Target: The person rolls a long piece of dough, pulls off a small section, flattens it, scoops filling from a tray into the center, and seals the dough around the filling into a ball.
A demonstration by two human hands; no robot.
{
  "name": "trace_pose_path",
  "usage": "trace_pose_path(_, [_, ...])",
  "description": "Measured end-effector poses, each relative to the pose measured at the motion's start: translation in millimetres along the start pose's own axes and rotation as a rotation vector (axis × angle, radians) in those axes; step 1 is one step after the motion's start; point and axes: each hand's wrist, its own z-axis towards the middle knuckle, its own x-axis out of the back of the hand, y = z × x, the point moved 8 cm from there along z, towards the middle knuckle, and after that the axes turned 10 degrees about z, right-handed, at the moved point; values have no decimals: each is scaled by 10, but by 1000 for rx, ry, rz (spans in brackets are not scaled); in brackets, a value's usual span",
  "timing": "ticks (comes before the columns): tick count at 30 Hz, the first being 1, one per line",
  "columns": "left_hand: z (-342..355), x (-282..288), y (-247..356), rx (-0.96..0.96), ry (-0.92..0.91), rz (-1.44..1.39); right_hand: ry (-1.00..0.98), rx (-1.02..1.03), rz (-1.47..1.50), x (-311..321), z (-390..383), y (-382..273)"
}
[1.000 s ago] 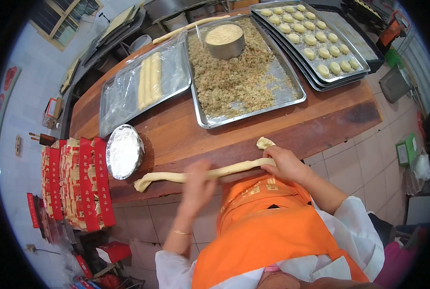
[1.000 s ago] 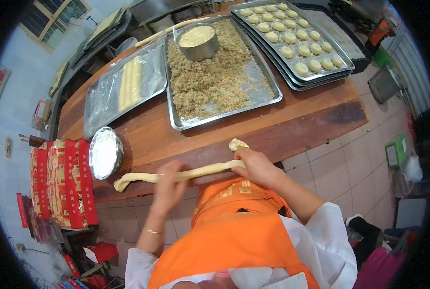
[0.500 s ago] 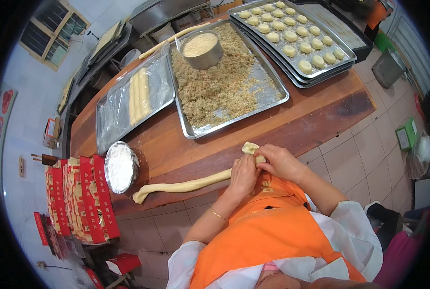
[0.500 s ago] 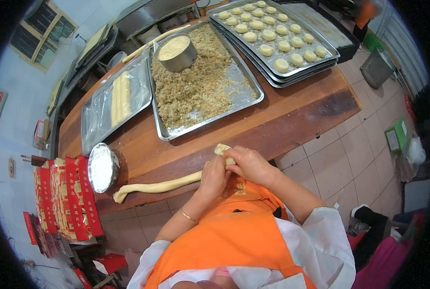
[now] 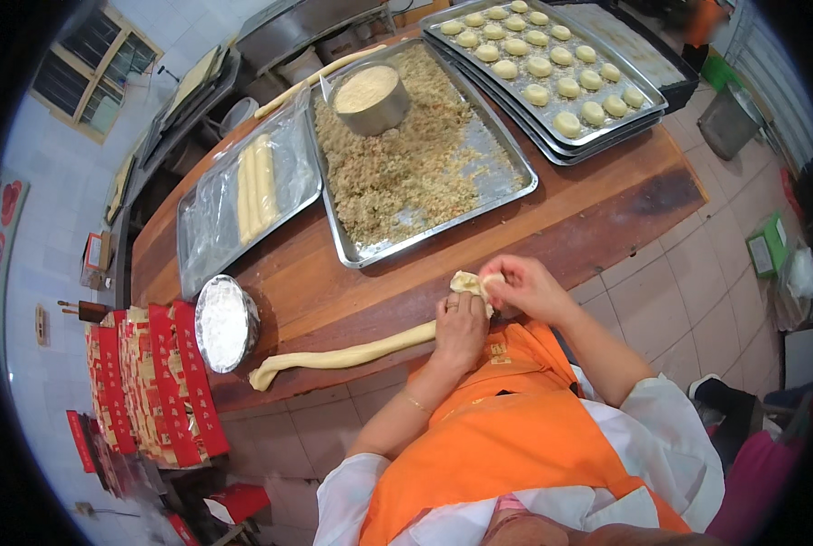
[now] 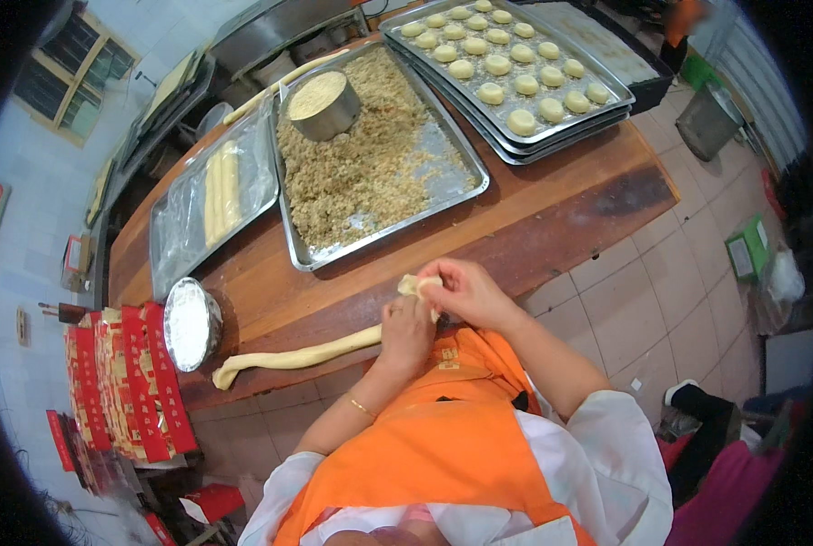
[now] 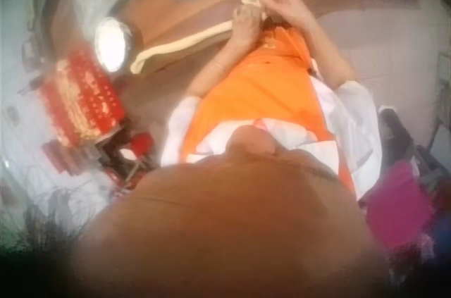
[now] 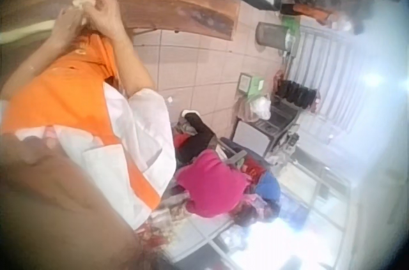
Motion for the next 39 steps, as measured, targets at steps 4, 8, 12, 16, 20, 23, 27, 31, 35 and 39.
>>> trace_pose_path(4, [66,392,-26,49,-58,-176,-6,478,-840,-19,260,-249])
trace_pose_path(8, [-30,417,-283,125,44,-409,64,156,-901,-26,443,-50])
trace_pose_path(12, [86,309,-608,336,66,-564,111,239,-1052,-54,397,-126])
trace_pose_path(16, [337,119,-616,265,-88,-611,153,194,-1037,92,195,-77])
trace_pose_path(20, [447,65,-596,375,-132,-681,185,229,-1080,145,154,14])
trace_pose_path(23, [557,200,-479,296,-83,-576,276,384,-1123,198,30,-179])
trace_pose_path(27, [752,35,-489,229,-113,-524,282,467,-1079,384,-128,-186])
trace_pose_path(31, [1318,42,-286,137,-83,-644,525,463,-799,726,-432,-591])
trace_pose_path(35, [1412,-234,204,-212,-123,-312,688,637,-682,955,-591,-774])
trace_pose_path(39, [1431,-385,376,-390,-389,-102,712,526,-638,1182,-698,-591])
